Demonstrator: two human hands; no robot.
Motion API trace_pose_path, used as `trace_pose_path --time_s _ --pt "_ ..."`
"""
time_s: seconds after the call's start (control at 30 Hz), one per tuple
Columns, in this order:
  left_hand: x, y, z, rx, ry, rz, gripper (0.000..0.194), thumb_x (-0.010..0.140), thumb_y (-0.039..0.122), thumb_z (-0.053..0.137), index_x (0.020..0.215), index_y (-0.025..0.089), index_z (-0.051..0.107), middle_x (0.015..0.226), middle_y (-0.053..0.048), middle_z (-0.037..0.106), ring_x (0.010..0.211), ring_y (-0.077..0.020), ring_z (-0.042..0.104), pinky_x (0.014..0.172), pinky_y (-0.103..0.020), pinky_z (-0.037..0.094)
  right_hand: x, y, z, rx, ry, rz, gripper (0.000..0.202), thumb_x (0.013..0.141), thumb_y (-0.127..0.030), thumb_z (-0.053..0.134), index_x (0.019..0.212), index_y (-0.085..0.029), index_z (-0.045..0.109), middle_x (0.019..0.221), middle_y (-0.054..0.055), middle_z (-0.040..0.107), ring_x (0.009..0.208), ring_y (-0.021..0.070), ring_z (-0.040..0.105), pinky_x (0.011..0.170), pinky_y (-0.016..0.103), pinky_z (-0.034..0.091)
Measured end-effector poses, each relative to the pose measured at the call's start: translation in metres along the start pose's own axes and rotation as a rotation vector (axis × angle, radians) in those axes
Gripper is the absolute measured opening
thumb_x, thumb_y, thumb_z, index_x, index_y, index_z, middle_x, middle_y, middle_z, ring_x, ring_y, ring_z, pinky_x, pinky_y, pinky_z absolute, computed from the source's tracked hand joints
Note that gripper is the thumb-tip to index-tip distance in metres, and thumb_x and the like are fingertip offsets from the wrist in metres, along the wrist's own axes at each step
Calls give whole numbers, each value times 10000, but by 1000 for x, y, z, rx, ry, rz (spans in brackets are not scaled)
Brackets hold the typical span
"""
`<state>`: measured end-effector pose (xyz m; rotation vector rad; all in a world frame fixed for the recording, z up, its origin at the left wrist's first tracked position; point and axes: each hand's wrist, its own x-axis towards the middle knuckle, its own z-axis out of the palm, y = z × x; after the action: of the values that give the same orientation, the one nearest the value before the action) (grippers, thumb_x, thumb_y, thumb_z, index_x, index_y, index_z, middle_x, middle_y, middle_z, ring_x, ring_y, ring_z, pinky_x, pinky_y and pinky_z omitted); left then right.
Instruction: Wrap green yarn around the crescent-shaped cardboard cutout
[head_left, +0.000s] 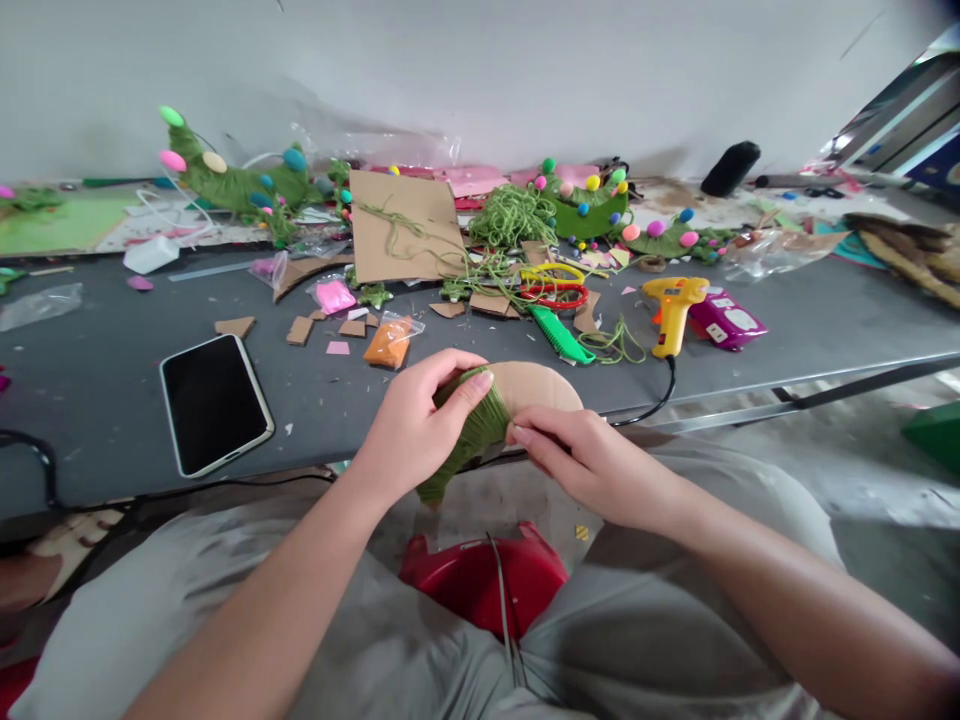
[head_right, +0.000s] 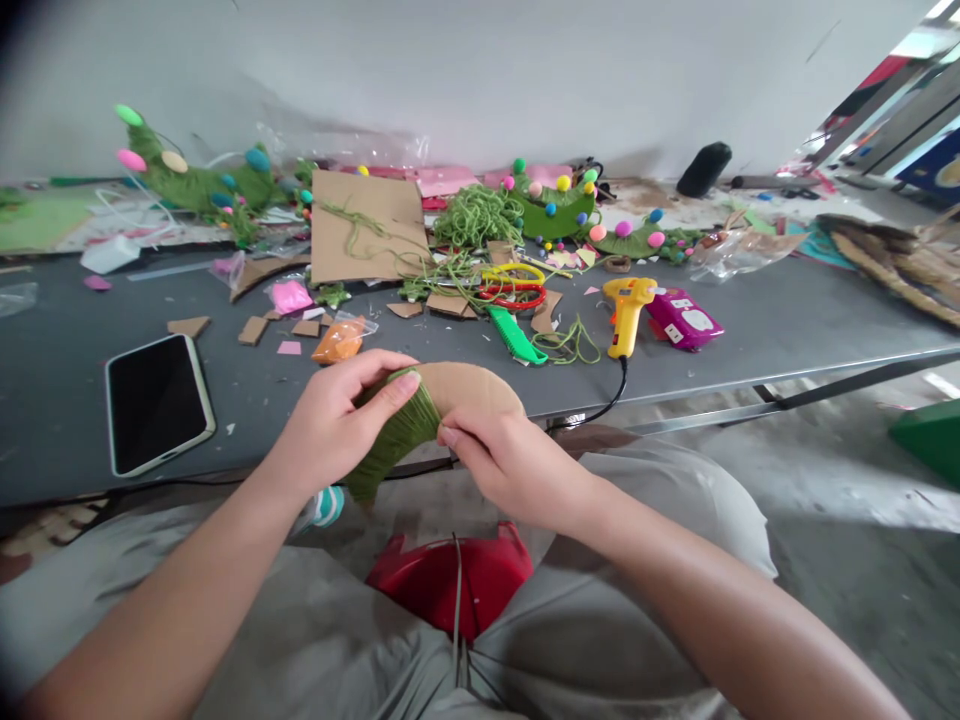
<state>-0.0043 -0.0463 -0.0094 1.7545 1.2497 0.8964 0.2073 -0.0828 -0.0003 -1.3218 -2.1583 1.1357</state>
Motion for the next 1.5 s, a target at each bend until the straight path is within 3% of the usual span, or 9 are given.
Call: trace_pose_path --time_s 0.3,0.53,0.67,0.8,0.87,0.93,1.07,1.33,1.5 --pt "5 -3 -5 -265 308 11 254 880 430 731 995 203 734 863 -14 714 781 -143 649 679 -229 505 3 5 12 182 83 33 318 1072 -362 394 955 -177 625 662 -45 515 608 85 452 621 229 381" --pt "5 -5 -8 -445 302 -9 210 837 401 774 921 210 753 859 -17 711 783 -153 638 707 -250 520 5 9 17 243 43 47 387 1054 -446 411 898 -189 655 660 -27 516 643 104 509 689 234 449" --pt "2 -2 -14 -490 155 -70 199 833 396 777 913 216 749 829 -8 706 739 -146 632 675 -253 504 5 22 2 203 -71 -19 283 988 -410 517 909 -193 681 711 6 591 688 140 553 693 259 483" --pt "-1 7 -19 -341 -269 -130 234 886 428 712 937 201 724 829 -16 699 741 -148 629 657 -254 475 8 27 -22 139 -274 -85 184 924 -264 565 824 -146 663 732 6 615 680 125 513 609 230 427" --pt "-2 10 -18 -240 -459 -126 235 918 429 667 968 201 695 863 -21 705 785 -159 647 684 -262 481 12 24 -30 35 -295 -143 197 936 -189 514 814 -133 659 744 -1 613 681 107 502 623 216 397" --pt "-3 10 -13 -162 -566 -113 214 924 409 652 1004 210 655 966 -34 723 898 -186 678 767 -288 505 16 19 -33 -94 -280 -193 191 950 -167 506 847 -140 664 772 1 625 694 102 520 651 215 382" --pt "-4 3 -2 -14 -584 -113 243 889 410 674 1036 239 584 1120 -70 722 1093 -260 679 869 -372 524 21 14 -31 -277 -243 -158 189 989 -261 535 886 -168 664 817 22 653 699 120 556 636 234 348" --pt "-6 -12 8 24 -517 -111 383 844 470 712 1119 248 563 1065 -96 761 898 -274 733 730 -368 540 25 14 -24 -294 -139 -91 265 1006 -373 540 863 -182 655 806 25 654 684 122 525 617 258 294" --pt "-3 -8 5 142 -497 -56 218 914 407 621 1044 250 698 999 -63 765 891 -260 712 745 -356 520 24 10 -19 -274 -62 -17 278 994 -377 556 805 -180 607 734 -1 592 635 103 459 594 249 269"
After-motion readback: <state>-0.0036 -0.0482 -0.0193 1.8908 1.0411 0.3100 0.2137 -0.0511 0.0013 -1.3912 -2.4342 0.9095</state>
